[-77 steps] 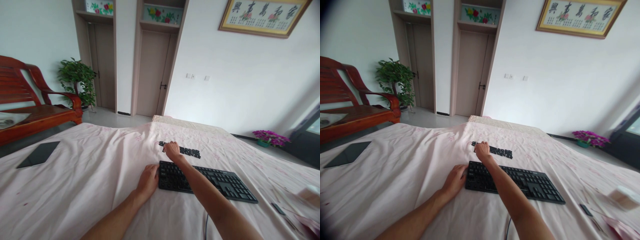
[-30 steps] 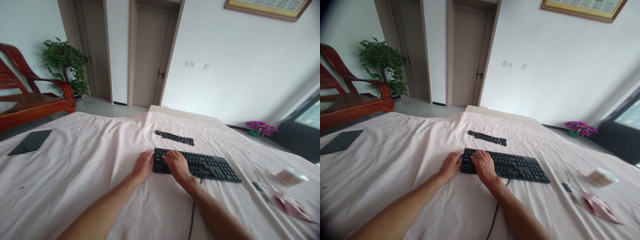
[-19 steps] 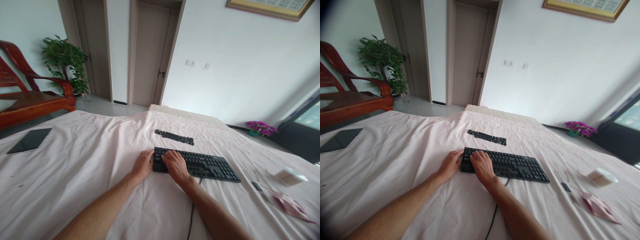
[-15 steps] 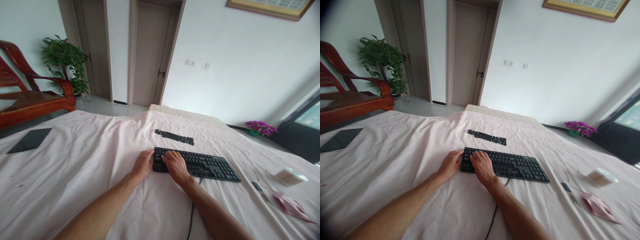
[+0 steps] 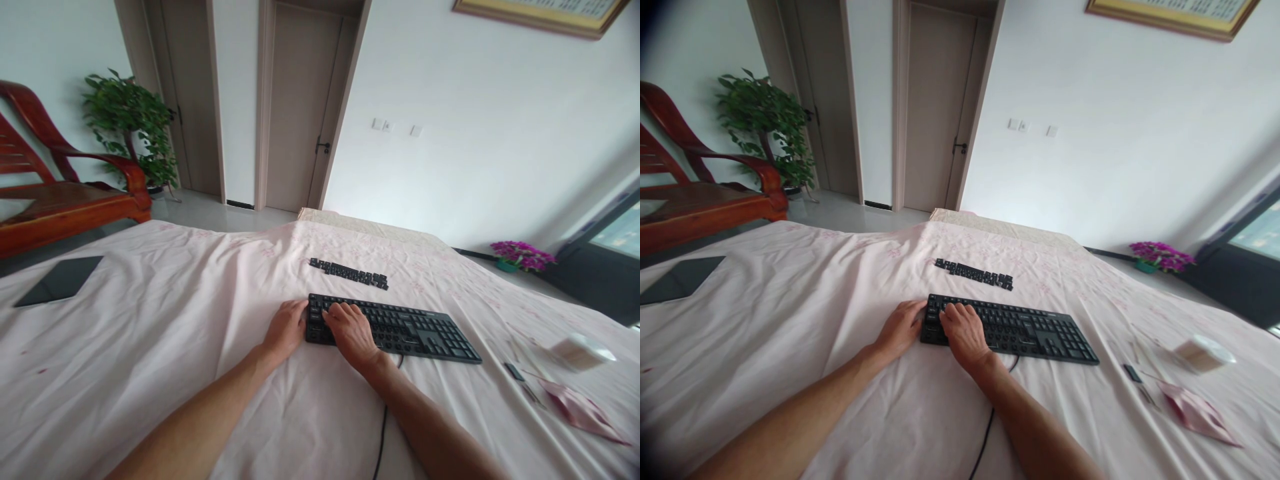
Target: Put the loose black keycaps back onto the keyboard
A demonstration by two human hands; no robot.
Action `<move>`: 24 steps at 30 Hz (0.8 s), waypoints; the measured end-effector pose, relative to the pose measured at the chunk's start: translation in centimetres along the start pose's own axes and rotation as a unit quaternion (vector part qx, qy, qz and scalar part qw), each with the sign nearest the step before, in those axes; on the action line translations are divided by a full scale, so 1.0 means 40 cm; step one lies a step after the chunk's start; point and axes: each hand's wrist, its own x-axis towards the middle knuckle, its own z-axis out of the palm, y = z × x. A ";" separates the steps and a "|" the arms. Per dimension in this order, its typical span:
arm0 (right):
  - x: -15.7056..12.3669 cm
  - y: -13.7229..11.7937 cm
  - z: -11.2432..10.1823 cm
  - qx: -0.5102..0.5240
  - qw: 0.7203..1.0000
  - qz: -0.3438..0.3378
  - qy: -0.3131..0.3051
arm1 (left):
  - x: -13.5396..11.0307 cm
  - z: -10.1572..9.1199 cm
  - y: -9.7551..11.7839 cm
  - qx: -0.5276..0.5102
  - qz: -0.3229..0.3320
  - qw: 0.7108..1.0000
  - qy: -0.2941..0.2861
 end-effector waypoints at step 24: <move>0.013 0.040 -0.016 0.094 0.993 0.072 0.005 | 0.003 0.003 0.002 -0.004 -0.006 1.000 -0.002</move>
